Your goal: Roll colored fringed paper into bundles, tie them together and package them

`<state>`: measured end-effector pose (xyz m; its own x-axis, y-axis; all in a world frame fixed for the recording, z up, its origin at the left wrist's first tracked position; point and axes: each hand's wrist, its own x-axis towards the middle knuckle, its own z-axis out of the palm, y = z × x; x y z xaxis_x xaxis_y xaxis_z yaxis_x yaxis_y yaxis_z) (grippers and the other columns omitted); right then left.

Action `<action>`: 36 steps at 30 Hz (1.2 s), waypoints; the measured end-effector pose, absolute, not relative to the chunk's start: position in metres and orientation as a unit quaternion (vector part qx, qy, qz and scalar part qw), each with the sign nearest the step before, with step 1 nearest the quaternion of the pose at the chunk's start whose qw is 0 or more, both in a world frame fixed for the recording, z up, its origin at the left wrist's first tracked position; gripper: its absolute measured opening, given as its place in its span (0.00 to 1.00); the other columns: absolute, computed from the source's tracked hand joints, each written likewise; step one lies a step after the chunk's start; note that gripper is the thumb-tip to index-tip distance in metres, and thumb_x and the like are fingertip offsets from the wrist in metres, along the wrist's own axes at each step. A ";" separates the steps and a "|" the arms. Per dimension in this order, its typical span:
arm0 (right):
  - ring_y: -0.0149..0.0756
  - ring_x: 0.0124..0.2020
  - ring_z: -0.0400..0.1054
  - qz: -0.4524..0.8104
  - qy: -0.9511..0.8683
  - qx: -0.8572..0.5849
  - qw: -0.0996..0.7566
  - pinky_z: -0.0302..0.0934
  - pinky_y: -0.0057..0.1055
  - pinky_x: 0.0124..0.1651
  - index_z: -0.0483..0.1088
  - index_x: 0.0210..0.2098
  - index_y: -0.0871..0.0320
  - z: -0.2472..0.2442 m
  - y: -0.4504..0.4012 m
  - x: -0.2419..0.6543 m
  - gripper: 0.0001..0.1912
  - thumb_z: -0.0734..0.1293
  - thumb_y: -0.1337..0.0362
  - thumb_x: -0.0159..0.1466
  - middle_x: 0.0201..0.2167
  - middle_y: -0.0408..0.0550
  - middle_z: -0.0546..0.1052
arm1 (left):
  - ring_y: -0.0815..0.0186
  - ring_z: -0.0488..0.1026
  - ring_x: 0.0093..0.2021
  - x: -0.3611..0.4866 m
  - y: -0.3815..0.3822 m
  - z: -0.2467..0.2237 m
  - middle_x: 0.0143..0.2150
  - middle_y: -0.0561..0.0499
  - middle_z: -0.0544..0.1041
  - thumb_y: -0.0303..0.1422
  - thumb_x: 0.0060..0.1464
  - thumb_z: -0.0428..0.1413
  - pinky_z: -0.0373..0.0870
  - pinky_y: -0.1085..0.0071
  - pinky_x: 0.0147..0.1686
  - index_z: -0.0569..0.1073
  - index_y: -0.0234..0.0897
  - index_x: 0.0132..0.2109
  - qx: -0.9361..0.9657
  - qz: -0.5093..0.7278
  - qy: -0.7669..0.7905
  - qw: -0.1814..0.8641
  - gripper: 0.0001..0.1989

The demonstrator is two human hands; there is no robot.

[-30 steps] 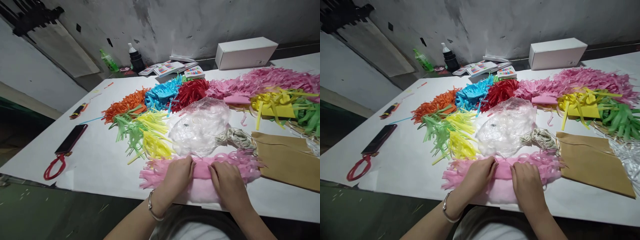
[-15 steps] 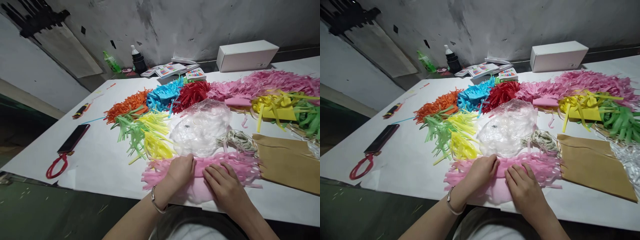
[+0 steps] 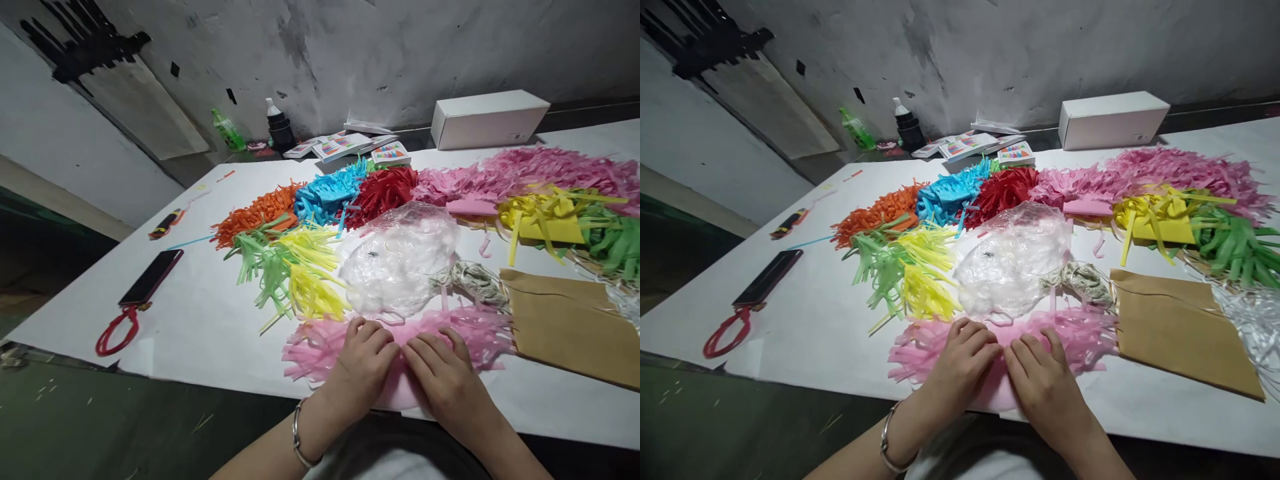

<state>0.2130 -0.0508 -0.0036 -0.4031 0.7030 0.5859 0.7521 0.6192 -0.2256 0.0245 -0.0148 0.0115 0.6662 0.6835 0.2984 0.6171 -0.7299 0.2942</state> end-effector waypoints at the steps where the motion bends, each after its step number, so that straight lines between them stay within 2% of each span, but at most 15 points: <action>1: 0.41 0.44 0.71 -0.041 -0.841 -0.433 0.321 0.49 0.48 0.62 0.73 0.43 0.63 -0.004 -0.052 0.214 0.16 0.54 0.73 0.72 0.38 0.51 0.79 | 0.60 0.69 0.43 0.023 -0.016 0.010 0.39 0.50 0.78 0.26 0.65 0.52 0.59 0.58 0.50 0.73 0.38 0.42 0.913 0.193 0.348 0.092 0.05; 4: 0.40 0.43 0.70 -0.039 -0.847 -0.432 0.306 0.48 0.48 0.62 0.73 0.42 0.62 -0.007 -0.058 0.221 0.18 0.52 0.73 0.73 0.36 0.51 0.79 | 0.61 0.69 0.44 0.015 -0.021 0.007 0.41 0.51 0.78 0.27 0.65 0.54 0.58 0.58 0.51 0.73 0.39 0.45 0.923 0.169 0.321 0.126 0.04; 8: 0.42 0.47 0.68 -0.020 -0.837 -0.452 0.307 0.47 0.48 0.61 0.73 0.41 0.60 -0.014 -0.062 0.229 0.21 0.50 0.71 0.74 0.39 0.52 0.79 | 0.60 0.68 0.48 0.006 -0.031 0.010 0.48 0.50 0.78 0.27 0.65 0.54 0.55 0.57 0.55 0.73 0.39 0.49 0.905 0.163 0.356 0.165 0.08; 10: 0.42 0.48 0.67 -0.004 -0.828 -0.468 0.307 0.48 0.47 0.60 0.73 0.39 0.58 -0.014 -0.059 0.230 0.20 0.50 0.69 0.74 0.41 0.51 0.78 | 0.59 0.68 0.49 0.005 -0.033 0.014 0.48 0.50 0.77 0.26 0.66 0.52 0.57 0.56 0.54 0.73 0.39 0.46 0.885 0.168 0.394 0.184 0.07; 13: 0.41 0.43 0.67 0.008 -0.819 -0.510 0.261 0.51 0.43 0.53 0.71 0.33 0.56 -0.010 -0.050 0.227 0.19 0.53 0.67 0.74 0.37 0.49 0.76 | 0.59 0.69 0.47 0.009 -0.031 0.019 0.44 0.48 0.77 0.26 0.67 0.49 0.60 0.56 0.51 0.74 0.37 0.40 0.850 0.162 0.461 0.197 0.09; 16: 0.42 0.36 0.64 -0.004 -0.808 -0.548 0.218 0.50 0.40 0.43 0.70 0.29 0.56 -0.005 -0.038 0.220 0.20 0.54 0.67 0.73 0.30 0.49 0.73 | 0.58 0.69 0.43 0.015 -0.025 0.022 0.42 0.47 0.76 0.27 0.65 0.51 0.62 0.56 0.47 0.75 0.35 0.37 0.827 0.121 0.524 0.165 0.10; 18: 0.43 0.34 0.63 -0.018 -0.801 -0.562 0.205 0.49 0.40 0.41 0.69 0.27 0.56 -0.002 -0.033 0.215 0.19 0.56 0.68 0.72 0.28 0.49 0.72 | 0.58 0.69 0.42 0.018 -0.020 0.022 0.41 0.46 0.75 0.28 0.64 0.53 0.63 0.57 0.44 0.76 0.36 0.35 0.822 0.086 0.546 0.140 0.09; 21: 0.45 0.35 0.63 -0.043 -0.782 -0.588 0.200 0.50 0.43 0.43 0.70 0.27 0.57 0.001 -0.031 0.212 0.17 0.58 0.67 0.71 0.29 0.52 0.73 | 0.57 0.70 0.40 0.021 -0.014 0.019 0.38 0.47 0.75 0.28 0.61 0.55 0.64 0.57 0.41 0.77 0.37 0.33 0.828 0.066 0.544 0.120 0.09; 24: 0.47 0.43 0.66 -0.064 -0.775 -0.584 0.234 0.50 0.48 0.52 0.73 0.36 0.60 0.003 -0.034 0.215 0.12 0.58 0.70 0.70 0.38 0.56 0.76 | 0.57 0.70 0.40 0.021 -0.010 0.017 0.37 0.47 0.75 0.29 0.61 0.56 0.65 0.58 0.40 0.77 0.37 0.32 0.837 0.065 0.531 0.117 0.09; 26: 0.46 0.48 0.67 -0.058 -0.803 -0.522 0.281 0.49 0.50 0.58 0.73 0.41 0.59 0.002 -0.038 0.219 0.11 0.59 0.71 0.70 0.43 0.54 0.77 | 0.56 0.71 0.40 0.020 -0.009 0.016 0.37 0.47 0.74 0.30 0.61 0.56 0.65 0.57 0.40 0.77 0.37 0.32 0.838 0.063 0.529 0.117 0.09; 29: 0.41 0.47 0.69 -0.037 -0.845 -0.431 0.315 0.46 0.48 0.63 0.73 0.41 0.59 -0.003 -0.040 0.219 0.12 0.59 0.73 0.70 0.39 0.49 0.78 | 0.56 0.71 0.40 0.018 -0.010 0.018 0.37 0.47 0.74 0.31 0.62 0.56 0.66 0.56 0.42 0.76 0.37 0.33 0.837 0.067 0.528 0.123 0.08; 31: 0.39 0.44 0.69 -0.031 -0.849 -0.423 0.314 0.46 0.47 0.63 0.73 0.40 0.60 -0.007 -0.040 0.218 0.14 0.57 0.74 0.70 0.35 0.48 0.78 | 0.55 0.70 0.43 0.016 -0.013 0.019 0.41 0.46 0.75 0.33 0.60 0.59 0.66 0.55 0.45 0.76 0.36 0.38 0.832 0.099 0.530 0.126 0.04; 33: 0.37 0.42 0.69 -0.024 -0.840 -0.434 0.324 0.49 0.45 0.61 0.73 0.38 0.60 -0.010 -0.039 0.215 0.14 0.56 0.74 0.71 0.32 0.48 0.77 | 0.52 0.68 0.49 0.014 -0.017 0.018 0.50 0.43 0.74 0.34 0.56 0.63 0.64 0.53 0.49 0.74 0.36 0.47 0.838 0.150 0.511 0.120 0.13; 34: 0.37 0.41 0.68 -0.016 -0.833 -0.442 0.332 0.50 0.45 0.60 0.72 0.37 0.59 -0.010 -0.040 0.214 0.14 0.57 0.73 0.71 0.32 0.47 0.76 | 0.52 0.67 0.52 0.014 -0.019 0.017 0.53 0.43 0.73 0.33 0.56 0.64 0.62 0.53 0.52 0.73 0.37 0.49 0.847 0.177 0.490 0.110 0.15; 36: 0.37 0.41 0.67 -0.002 -0.825 -0.452 0.340 0.50 0.44 0.59 0.72 0.38 0.59 -0.009 -0.041 0.212 0.12 0.58 0.71 0.72 0.33 0.47 0.76 | 0.54 0.66 0.53 0.014 -0.023 0.014 0.53 0.46 0.74 0.28 0.58 0.62 0.58 0.54 0.54 0.73 0.40 0.48 0.870 0.212 0.436 0.087 0.11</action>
